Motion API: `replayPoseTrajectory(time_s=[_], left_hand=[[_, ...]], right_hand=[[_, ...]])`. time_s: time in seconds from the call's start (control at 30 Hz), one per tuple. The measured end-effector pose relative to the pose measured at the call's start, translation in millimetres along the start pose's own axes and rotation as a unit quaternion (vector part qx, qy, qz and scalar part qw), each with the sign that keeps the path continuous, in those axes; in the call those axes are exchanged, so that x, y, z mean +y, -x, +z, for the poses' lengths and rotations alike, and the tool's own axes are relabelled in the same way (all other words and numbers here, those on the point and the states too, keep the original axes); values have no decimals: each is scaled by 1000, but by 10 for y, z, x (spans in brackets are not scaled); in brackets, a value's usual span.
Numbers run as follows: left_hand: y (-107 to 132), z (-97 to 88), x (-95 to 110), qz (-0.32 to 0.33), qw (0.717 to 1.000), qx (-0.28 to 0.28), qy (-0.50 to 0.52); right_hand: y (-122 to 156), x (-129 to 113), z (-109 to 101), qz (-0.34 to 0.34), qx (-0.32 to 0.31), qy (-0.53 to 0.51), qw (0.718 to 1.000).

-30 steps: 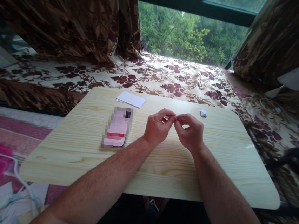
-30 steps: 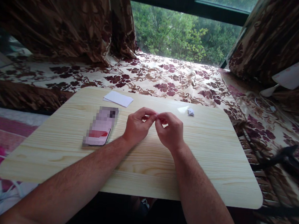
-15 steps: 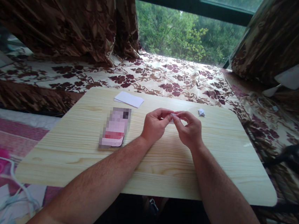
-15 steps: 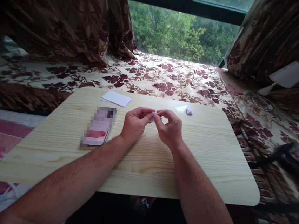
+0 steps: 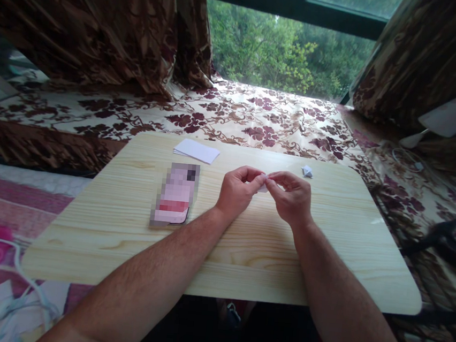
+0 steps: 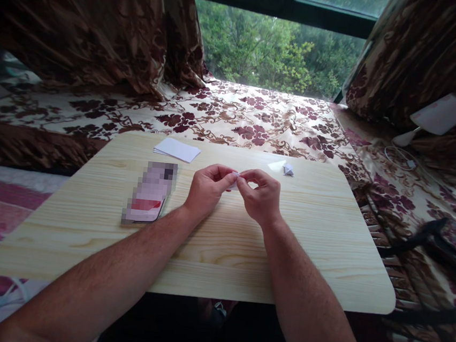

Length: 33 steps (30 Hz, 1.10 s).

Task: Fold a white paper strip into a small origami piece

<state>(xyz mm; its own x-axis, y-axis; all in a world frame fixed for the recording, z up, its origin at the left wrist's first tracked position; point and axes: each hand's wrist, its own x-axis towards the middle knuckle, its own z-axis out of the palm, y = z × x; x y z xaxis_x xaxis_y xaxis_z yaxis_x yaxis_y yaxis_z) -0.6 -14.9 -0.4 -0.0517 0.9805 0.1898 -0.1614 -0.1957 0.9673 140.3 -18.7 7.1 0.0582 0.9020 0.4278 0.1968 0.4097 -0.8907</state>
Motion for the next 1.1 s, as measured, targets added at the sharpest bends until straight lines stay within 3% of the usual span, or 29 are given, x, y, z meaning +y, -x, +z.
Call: replayPoseTrajectory(time_s=[0.47,0.67,1.1], left_hand=[[25,17,22,38,998,22,-38],[15,10,7,43,997,47,-35],[19,1,3,21,998,17,-57]], right_hand=[[-5,-18,22,27,10,-31,999],[-14,1,51,50,43,-39,997],[-18,28,30,46,29,-53,997]])
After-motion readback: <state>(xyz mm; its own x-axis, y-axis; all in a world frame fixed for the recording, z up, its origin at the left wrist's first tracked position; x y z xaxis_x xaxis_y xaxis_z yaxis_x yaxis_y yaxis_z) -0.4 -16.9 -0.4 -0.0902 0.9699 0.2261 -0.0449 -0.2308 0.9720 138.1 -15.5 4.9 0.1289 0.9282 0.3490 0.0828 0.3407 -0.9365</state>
